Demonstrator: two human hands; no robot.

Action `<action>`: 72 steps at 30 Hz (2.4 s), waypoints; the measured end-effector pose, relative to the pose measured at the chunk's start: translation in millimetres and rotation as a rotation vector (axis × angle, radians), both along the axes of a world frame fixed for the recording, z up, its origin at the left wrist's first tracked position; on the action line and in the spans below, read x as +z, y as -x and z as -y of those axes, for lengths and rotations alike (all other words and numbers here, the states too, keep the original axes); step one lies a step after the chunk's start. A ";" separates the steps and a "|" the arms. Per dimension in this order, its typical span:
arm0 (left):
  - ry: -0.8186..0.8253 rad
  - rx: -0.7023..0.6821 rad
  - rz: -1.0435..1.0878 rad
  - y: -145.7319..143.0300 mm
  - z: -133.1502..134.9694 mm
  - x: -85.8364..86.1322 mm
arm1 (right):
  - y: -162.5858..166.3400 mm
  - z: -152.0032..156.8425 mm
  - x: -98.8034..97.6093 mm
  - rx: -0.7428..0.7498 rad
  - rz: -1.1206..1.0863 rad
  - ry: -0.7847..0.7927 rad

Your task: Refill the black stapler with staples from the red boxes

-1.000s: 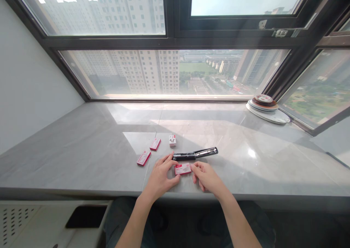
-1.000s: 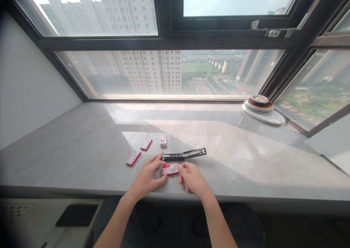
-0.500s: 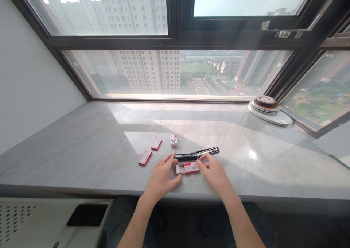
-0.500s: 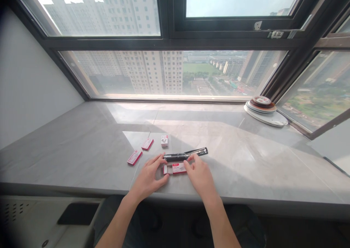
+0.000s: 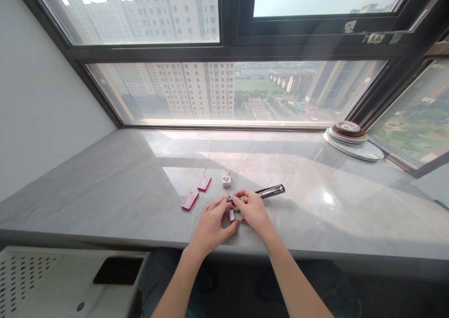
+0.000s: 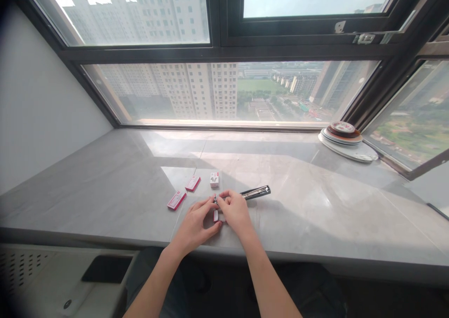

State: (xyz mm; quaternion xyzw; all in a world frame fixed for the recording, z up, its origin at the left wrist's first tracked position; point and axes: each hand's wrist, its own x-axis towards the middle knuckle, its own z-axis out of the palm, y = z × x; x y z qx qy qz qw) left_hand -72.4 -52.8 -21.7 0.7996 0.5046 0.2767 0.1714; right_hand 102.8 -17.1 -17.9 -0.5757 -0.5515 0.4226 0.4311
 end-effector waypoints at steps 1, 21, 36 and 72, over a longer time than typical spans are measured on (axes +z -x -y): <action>0.002 0.000 0.002 0.1 -0.1 0.8 | 2.8 0.6 4.2 0.003 0.048 -0.048; -0.004 -0.001 0.117 6.4 3.5 5.2 | -62.9 50.4 14.7 0.099 0.434 -0.056; -0.092 0.230 0.020 -20.3 4.4 2.7 | -71.5 46.9 -14.9 -0.031 0.328 0.040; -0.097 0.184 -0.084 -33.2 -0.9 -1.8 | -59.8 -49.7 39.2 0.301 0.259 -0.159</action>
